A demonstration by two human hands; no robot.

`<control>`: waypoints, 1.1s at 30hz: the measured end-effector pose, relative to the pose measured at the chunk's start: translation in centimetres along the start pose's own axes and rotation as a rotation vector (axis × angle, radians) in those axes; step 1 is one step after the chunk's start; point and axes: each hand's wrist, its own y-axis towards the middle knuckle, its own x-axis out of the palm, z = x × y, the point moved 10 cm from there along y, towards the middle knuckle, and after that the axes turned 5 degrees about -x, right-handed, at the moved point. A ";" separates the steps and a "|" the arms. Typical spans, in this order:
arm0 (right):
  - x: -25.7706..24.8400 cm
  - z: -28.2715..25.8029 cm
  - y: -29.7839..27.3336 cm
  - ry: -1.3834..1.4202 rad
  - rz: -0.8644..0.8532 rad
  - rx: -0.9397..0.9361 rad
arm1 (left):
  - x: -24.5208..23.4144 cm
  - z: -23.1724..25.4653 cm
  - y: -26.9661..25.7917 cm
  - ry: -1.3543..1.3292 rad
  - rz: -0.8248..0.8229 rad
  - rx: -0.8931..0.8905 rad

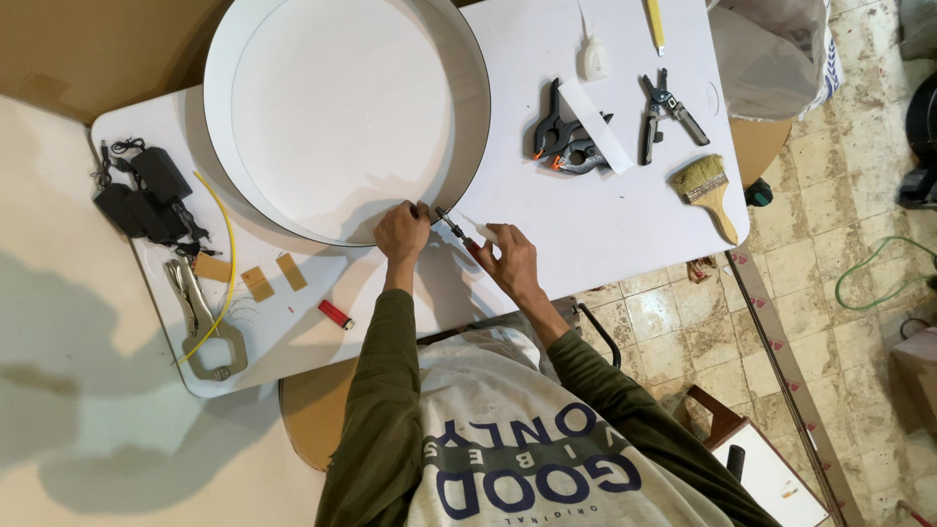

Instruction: The person uses a clamp to hold a circular drum rim in place on a table, then applies glue from a small bottle along the rim's edge. They rotate the rim and continue applying glue to different sections while maintaining pressure with the clamp.

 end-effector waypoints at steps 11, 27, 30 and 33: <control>0.4 0.4 -0.2 0.005 0.007 0.017 | -0.2 0.2 0.2 -0.014 0.012 0.003; 0.1 -0.2 0.0 -0.019 0.004 0.005 | 0.1 0.2 0.1 -0.022 0.035 0.013; 0.0 -0.3 0.1 0.008 -0.007 0.016 | 0.0 -0.1 0.2 -0.013 0.032 0.005; 0.2 0.6 -0.1 0.022 -0.001 0.049 | -0.5 0.2 0.0 -0.031 0.065 0.023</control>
